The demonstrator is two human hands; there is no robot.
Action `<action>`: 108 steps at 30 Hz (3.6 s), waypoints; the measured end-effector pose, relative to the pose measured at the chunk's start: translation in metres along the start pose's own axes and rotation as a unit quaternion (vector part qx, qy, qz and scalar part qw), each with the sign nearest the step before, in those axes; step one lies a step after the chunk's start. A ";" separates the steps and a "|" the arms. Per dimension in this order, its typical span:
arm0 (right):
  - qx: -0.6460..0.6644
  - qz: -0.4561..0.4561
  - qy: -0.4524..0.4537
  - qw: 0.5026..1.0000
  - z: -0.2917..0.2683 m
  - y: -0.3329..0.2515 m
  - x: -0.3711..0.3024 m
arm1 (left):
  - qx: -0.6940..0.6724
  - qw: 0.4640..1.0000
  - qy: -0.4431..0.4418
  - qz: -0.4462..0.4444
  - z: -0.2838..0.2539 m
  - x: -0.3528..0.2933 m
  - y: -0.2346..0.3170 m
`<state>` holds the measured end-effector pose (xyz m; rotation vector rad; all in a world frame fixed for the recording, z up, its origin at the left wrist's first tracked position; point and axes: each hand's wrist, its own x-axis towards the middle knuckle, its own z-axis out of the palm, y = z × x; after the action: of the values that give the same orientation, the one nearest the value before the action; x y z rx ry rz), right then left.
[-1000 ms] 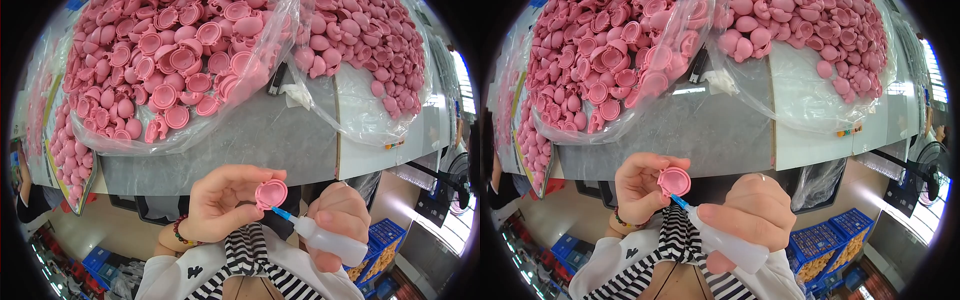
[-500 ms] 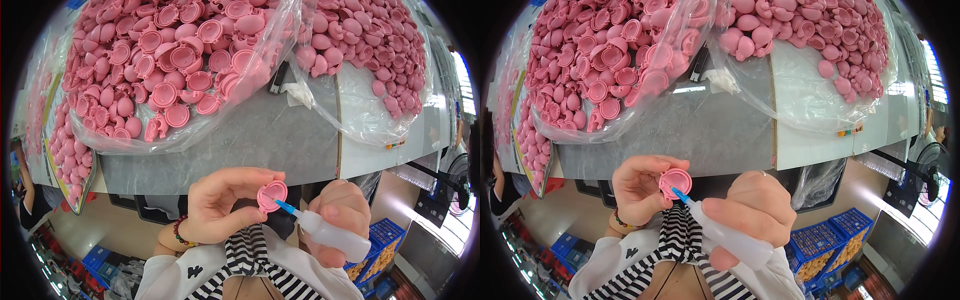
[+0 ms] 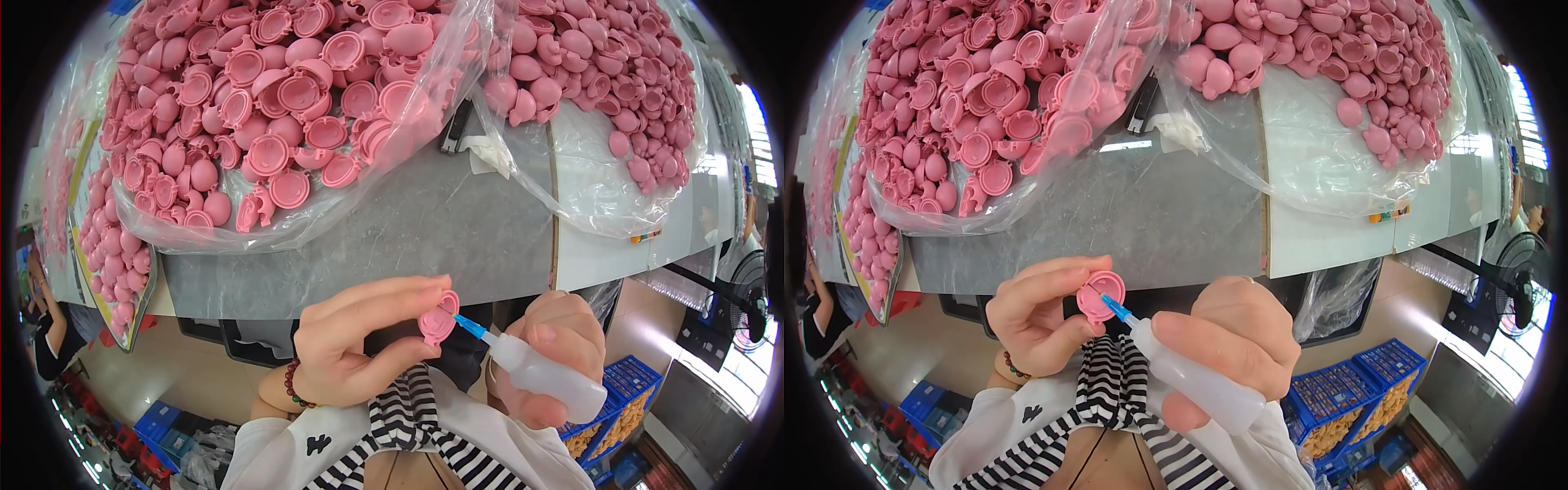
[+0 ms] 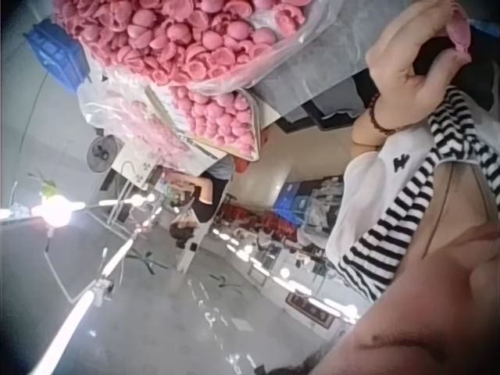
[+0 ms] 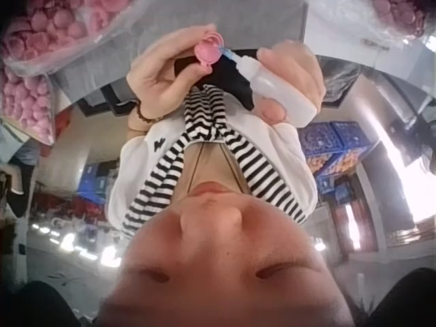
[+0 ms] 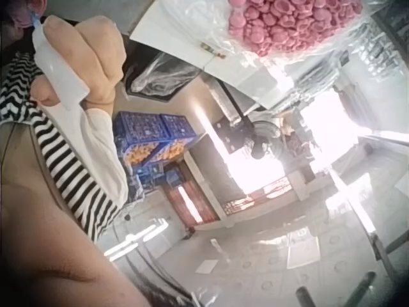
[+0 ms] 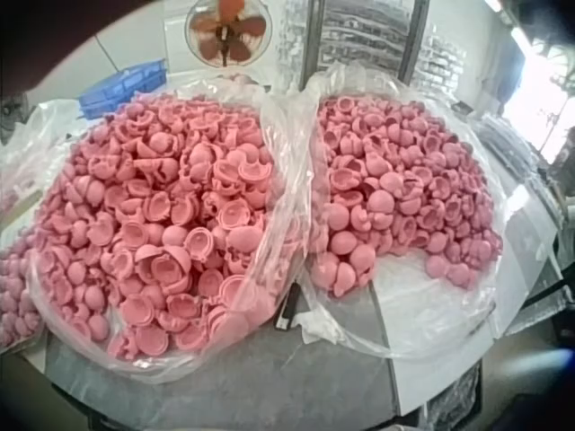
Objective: Apply glue to pink plastic shell pieces and join them together to assemble small toy components.
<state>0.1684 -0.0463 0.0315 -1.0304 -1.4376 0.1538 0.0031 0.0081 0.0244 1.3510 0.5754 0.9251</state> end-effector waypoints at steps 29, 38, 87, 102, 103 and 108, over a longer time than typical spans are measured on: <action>-0.483 0.108 0.325 0.806 -0.210 0.097 0.000 | -0.201 0.980 0.005 0.004 -0.009 -0.002 -0.011; -0.519 0.103 -0.174 0.831 -0.137 0.096 0.068 | -0.250 0.967 -0.021 -0.035 -0.004 -0.002 -0.010; 0.209 0.244 -0.110 0.941 -0.006 0.005 -0.021 | 0.053 0.986 -0.143 0.059 0.006 0.020 -0.016; -0.268 0.268 0.289 0.879 -0.261 0.129 -0.023 | -0.353 0.933 -0.066 0.004 -0.061 -0.013 -0.001; -0.317 0.278 0.266 0.867 -0.263 0.132 -0.023 | -0.327 0.945 0.003 0.019 -0.065 -0.018 0.007; -0.391 0.315 0.304 0.809 -0.239 0.123 -0.010 | -0.254 0.958 0.128 -0.045 -0.079 -0.032 0.016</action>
<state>0.4293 -0.0969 -0.0096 -2.0027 -0.4852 -0.3121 -0.0823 0.0256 0.0222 0.7440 0.5412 1.0922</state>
